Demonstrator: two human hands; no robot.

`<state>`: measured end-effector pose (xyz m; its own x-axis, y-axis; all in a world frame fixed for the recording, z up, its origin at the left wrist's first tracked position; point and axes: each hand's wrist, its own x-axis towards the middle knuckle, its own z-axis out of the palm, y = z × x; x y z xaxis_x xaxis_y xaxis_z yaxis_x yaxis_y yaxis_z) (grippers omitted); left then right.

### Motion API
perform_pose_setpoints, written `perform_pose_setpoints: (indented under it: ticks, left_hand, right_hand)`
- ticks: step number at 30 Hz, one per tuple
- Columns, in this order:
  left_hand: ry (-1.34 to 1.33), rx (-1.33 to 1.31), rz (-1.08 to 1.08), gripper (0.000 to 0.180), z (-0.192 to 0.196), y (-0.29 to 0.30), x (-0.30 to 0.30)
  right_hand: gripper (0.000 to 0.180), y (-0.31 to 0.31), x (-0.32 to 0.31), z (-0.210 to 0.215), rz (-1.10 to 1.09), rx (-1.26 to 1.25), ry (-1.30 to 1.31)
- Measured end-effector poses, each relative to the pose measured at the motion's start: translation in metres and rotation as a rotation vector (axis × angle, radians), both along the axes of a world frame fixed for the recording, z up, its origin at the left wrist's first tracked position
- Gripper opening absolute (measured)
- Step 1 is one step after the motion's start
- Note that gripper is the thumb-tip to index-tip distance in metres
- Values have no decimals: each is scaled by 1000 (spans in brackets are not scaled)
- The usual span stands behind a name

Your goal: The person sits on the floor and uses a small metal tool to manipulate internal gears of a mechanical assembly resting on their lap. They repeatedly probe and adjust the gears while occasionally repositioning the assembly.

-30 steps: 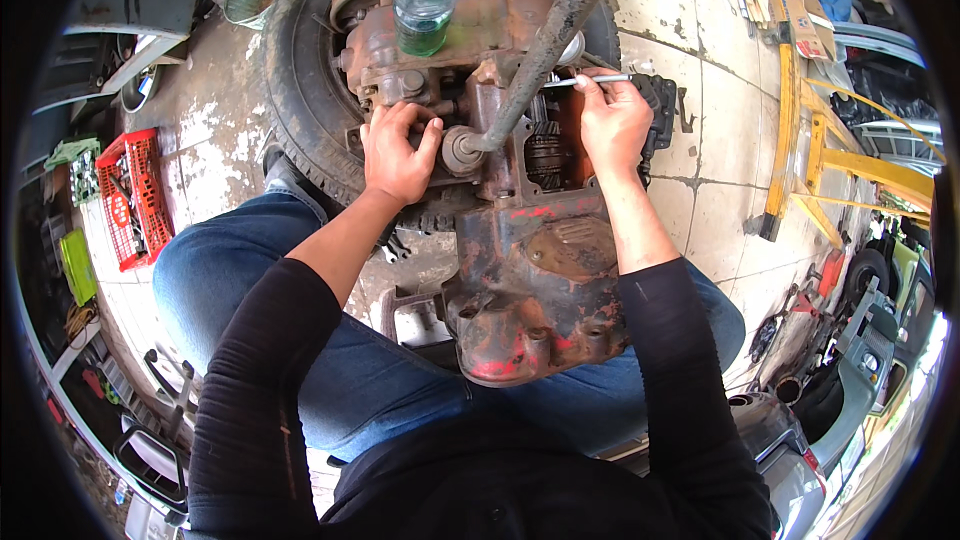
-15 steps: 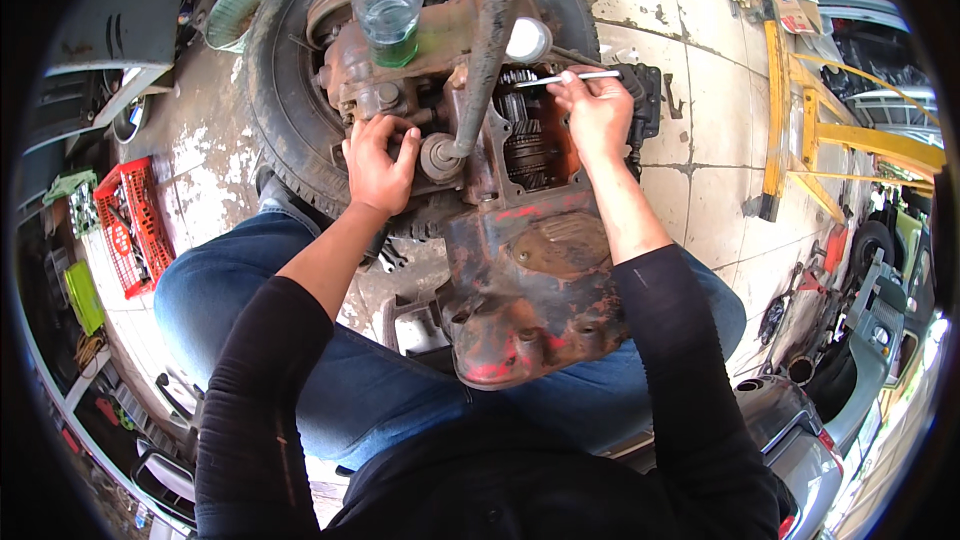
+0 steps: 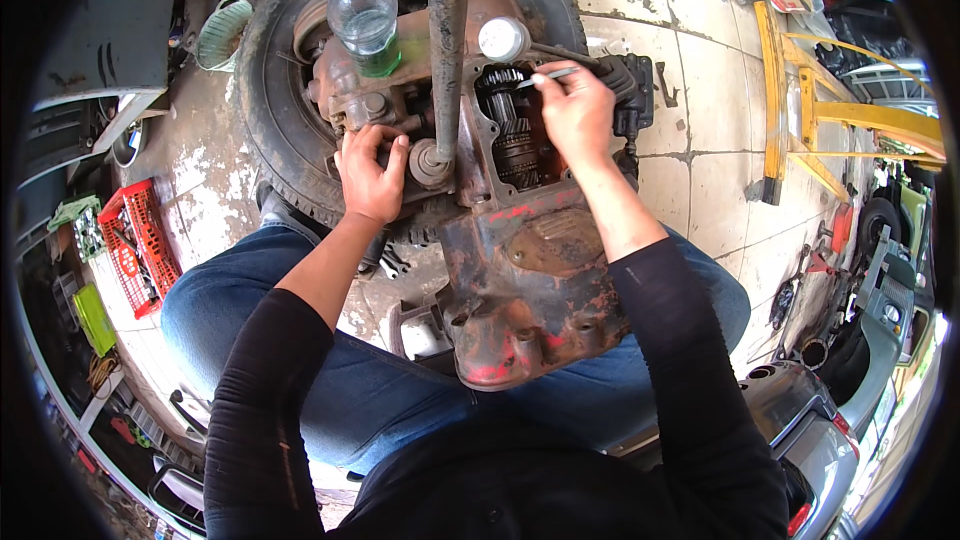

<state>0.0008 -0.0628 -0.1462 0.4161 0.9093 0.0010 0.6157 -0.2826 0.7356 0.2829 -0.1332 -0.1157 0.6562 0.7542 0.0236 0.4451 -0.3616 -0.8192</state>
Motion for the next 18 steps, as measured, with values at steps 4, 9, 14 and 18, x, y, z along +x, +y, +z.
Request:
perform_pose_setpoints:
  ticks: [4,9,14,18]
  left_hand:
    - [0,13,2,21,-1,0,0]
    - [8,8,-2,21,0,0,0]
    - [20,16,1,21,1,0,1]
    - [14,24,2,21,-2,0,-2]
  right_hand:
    - [11,3,-15,9,124,66,-74]
    - [11,0,-13,9,164,94,-111]
    - [7,15,-9,5,63,152,293]
    - [8,10,-5,14,72,2,79]
